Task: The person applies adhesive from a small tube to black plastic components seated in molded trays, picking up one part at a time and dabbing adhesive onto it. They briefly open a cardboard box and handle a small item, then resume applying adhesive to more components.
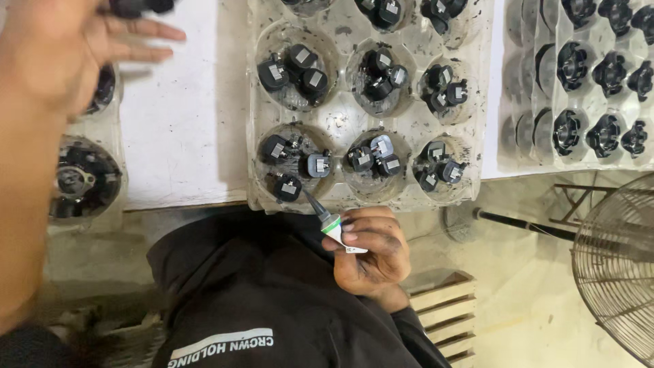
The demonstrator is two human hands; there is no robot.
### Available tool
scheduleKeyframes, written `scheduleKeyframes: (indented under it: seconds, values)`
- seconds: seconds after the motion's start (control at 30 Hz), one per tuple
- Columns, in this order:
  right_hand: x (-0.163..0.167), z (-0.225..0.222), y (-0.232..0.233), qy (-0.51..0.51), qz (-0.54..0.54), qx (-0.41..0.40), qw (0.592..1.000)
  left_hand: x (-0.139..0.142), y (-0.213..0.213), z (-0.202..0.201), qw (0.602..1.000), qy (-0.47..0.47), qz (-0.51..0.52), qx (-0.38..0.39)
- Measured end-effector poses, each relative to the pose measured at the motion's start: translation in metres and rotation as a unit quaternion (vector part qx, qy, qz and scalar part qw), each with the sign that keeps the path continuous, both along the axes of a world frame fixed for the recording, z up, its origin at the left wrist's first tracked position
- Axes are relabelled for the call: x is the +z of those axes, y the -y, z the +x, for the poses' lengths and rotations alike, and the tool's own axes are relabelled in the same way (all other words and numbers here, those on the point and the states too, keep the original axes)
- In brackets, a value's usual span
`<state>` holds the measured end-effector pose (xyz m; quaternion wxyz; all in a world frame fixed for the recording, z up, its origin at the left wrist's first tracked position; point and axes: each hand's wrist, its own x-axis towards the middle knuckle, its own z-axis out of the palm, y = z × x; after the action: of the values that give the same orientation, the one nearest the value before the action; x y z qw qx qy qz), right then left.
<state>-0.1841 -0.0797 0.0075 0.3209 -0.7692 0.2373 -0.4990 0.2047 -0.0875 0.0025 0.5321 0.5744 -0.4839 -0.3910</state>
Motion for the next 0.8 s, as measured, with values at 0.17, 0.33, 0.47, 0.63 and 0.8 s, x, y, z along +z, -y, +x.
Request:
scheduleKeyframes:
  seconds: [0.17, 0.33, 0.47, 0.63, 0.8]
  values:
    - [0.002, 0.008, 0.005, 0.005, -0.023, 0.042, 0.999, 0.02, -0.06, -0.084, 0.969, -0.118, -0.212, 0.04]
    - [0.002, 0.023, 0.002, 0.038, -0.06, 0.06, 0.996, 0.013, -0.079, -0.144, 0.808, -0.541, -0.212, 0.102]
    - [0.004, 0.034, -0.004, 0.033, -0.072, 0.071, 0.994, 0.005, -0.077, -0.162, 0.796, -0.539, -0.241, 0.131]
    - [0.005, 0.038, -0.005, 0.027, -0.092, 0.081, 0.992, 0.0, -0.085, -0.179, 0.855, -0.407, -0.305, 0.097]
    - [0.002, 0.036, -0.008, 0.035, -0.126, 0.051, 0.99, 0.002, -0.09, -0.187, 0.902, -0.286, -0.31, 0.09]
